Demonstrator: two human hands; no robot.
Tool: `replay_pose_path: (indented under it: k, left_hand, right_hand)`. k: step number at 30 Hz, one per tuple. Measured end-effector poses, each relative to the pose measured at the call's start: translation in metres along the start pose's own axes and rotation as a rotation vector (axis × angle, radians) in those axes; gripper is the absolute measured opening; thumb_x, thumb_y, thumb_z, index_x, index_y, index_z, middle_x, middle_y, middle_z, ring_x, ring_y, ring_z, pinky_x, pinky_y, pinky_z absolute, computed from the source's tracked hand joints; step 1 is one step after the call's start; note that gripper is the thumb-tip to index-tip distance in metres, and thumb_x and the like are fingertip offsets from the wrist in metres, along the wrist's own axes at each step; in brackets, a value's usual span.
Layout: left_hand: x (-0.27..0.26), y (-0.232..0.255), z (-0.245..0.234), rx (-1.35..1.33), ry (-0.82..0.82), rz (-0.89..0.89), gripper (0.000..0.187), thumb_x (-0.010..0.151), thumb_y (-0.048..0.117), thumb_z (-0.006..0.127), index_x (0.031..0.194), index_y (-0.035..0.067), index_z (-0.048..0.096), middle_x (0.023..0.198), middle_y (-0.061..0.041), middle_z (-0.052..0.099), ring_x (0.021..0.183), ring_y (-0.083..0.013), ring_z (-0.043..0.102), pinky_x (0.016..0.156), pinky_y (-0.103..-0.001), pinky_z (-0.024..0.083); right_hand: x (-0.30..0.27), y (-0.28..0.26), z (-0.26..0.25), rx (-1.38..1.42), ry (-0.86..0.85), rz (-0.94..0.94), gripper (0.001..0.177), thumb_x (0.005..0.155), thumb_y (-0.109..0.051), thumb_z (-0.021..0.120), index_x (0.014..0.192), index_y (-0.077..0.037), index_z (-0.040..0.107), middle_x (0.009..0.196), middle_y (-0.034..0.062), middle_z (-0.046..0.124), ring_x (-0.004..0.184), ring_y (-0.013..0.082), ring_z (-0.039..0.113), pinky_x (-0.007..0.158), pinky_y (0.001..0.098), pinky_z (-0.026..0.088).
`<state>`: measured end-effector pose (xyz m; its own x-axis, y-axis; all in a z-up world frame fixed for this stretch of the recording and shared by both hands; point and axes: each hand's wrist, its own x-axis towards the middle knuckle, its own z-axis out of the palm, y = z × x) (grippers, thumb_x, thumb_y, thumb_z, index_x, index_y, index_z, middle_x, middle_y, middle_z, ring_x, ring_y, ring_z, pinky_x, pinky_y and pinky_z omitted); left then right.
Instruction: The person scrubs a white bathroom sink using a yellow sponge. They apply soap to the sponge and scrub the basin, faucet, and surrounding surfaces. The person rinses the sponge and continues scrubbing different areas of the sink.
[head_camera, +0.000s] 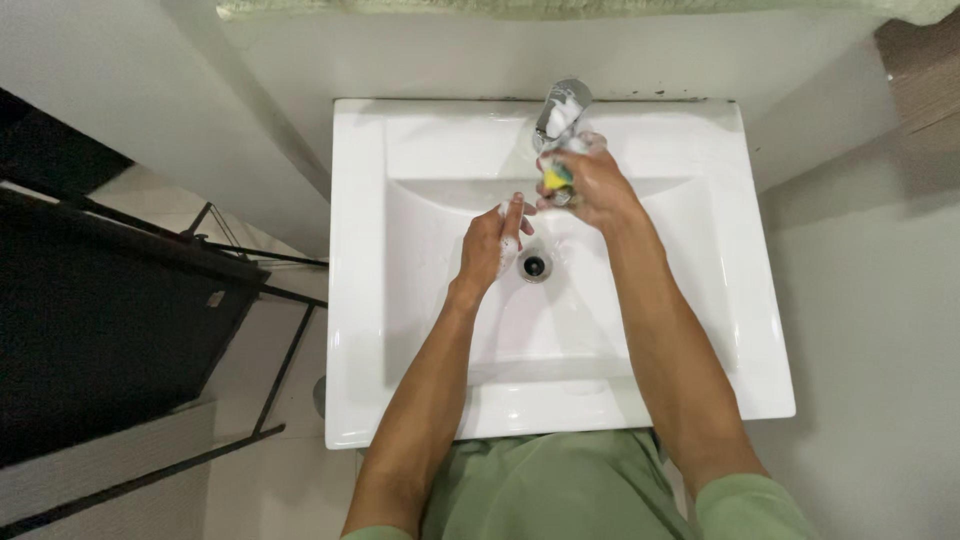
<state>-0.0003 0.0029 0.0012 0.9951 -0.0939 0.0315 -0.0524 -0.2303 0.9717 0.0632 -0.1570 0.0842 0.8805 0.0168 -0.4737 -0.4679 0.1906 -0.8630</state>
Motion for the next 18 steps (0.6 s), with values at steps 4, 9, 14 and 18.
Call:
replay_pose_path:
  k: [4,9,14,18]
  left_hand:
    - [-0.002,0.004,-0.004,0.0,-0.021,-0.008,0.054,0.107,0.047,0.039,0.102,0.007,0.076,0.072,-0.004,0.071,0.052,-0.013,0.06,0.055,-0.031,0.05]
    - [-0.005,-0.001,-0.003,0.067,-0.034,-0.045,0.058,0.108,0.049,0.038,0.098,0.006,0.075,0.069,-0.006,0.069,0.053,-0.0148,0.062,0.057,-0.033,0.051]
    - [0.001,-0.003,0.001,0.104,-0.038,-0.084,0.06,0.109,0.049,0.039,0.091,0.005,0.076,0.07,-0.006,0.072,0.053,-0.0165,0.064,0.06,-0.034,0.053]
    - [-0.001,0.004,0.001,0.102,-0.025,-0.006,0.055,0.106,0.048,0.038,0.1,0.009,0.077,0.072,-0.004,0.072,0.054,-0.016,0.065,0.059,-0.033,0.052]
  right_hand:
    - [0.039,0.012,-0.008,0.362,-0.228,0.029,0.02,0.101,-0.011,0.044,0.12,-0.006,0.047,0.092,0.0135,0.061,0.061,0.0179,0.058,0.066,0.0434,0.059]
    - [0.019,0.027,-0.01,0.55,-0.233,0.109,0.017,0.1,-0.016,0.046,0.116,-0.011,0.048,0.087,0.0079,0.061,0.058,0.0119,0.052,0.065,0.0346,0.051]
    - [0.009,0.031,-0.021,0.429,-0.345,0.134,0.016,0.101,-0.013,0.055,0.116,-0.008,0.057,0.086,0.0038,0.056,0.06,0.0108,0.05,0.073,0.0377,0.055]
    - [0.05,0.027,-0.018,0.487,-0.112,0.215,0.014,0.099,-0.02,0.052,0.104,-0.007,0.056,0.088,0.0088,0.061,0.062,0.0159,0.053,0.076,0.0438,0.06]
